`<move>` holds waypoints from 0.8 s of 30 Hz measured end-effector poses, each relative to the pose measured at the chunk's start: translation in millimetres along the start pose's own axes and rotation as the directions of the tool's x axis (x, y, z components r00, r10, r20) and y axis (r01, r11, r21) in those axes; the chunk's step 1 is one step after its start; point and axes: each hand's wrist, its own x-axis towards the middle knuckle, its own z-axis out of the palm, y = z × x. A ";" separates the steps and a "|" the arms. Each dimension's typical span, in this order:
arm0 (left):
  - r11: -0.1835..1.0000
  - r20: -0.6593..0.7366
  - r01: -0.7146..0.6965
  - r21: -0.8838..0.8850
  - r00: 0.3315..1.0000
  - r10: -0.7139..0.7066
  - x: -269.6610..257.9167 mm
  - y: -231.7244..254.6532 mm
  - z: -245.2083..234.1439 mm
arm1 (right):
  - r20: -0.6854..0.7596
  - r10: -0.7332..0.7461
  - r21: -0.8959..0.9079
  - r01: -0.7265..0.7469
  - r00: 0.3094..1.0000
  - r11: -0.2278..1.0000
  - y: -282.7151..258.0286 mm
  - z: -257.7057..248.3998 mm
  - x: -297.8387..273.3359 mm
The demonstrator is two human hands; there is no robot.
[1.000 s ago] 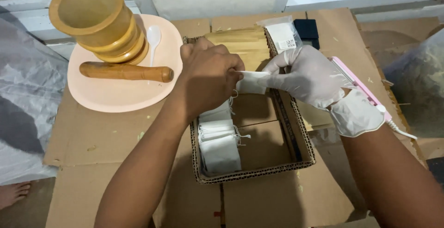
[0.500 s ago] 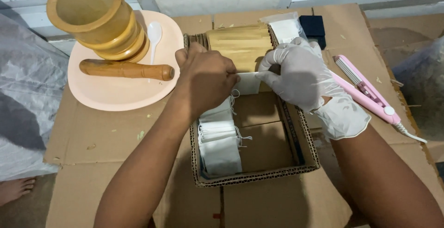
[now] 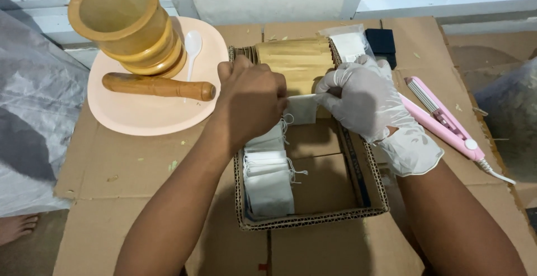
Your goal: Packaging tea bags into paper envelopes and sealing them with a heat sealer.
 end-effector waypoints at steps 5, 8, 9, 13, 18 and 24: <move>1.000 0.007 -0.011 0.020 1.000 0.011 -3.2 2.8 -2.3 | -0.032 -0.012 -0.049 0.010 0.999 0.999 4.1 5.7 0.4; 1.000 0.024 -0.016 0.022 1.000 0.015 -3.3 3.0 -3.7 | -0.065 -0.027 -0.053 0.024 0.997 0.998 3.9 4.9 -0.5; 1.000 0.036 -0.020 0.023 0.999 0.019 -3.7 3.2 -4.0 | -0.068 -0.017 -0.029 0.015 0.998 0.999 2.7 3.7 -1.7; 0.999 -0.028 -0.017 0.051 0.999 0.019 -5.9 4.7 -2.6 | -0.101 -0.064 -0.045 0.059 0.993 0.997 1.8 3.9 -2.3; 1.000 -0.022 -0.010 0.021 1.000 0.010 -9.0 9.2 -11.3 | -0.146 -0.068 0.006 0.070 0.987 0.998 8.3 9.6 -5.8; 0.995 -0.228 -0.085 -0.050 0.971 0.072 -10.8 6.5 -12.5 | -0.199 -0.108 0.009 0.112 0.974 0.994 5.5 4.8 -8.5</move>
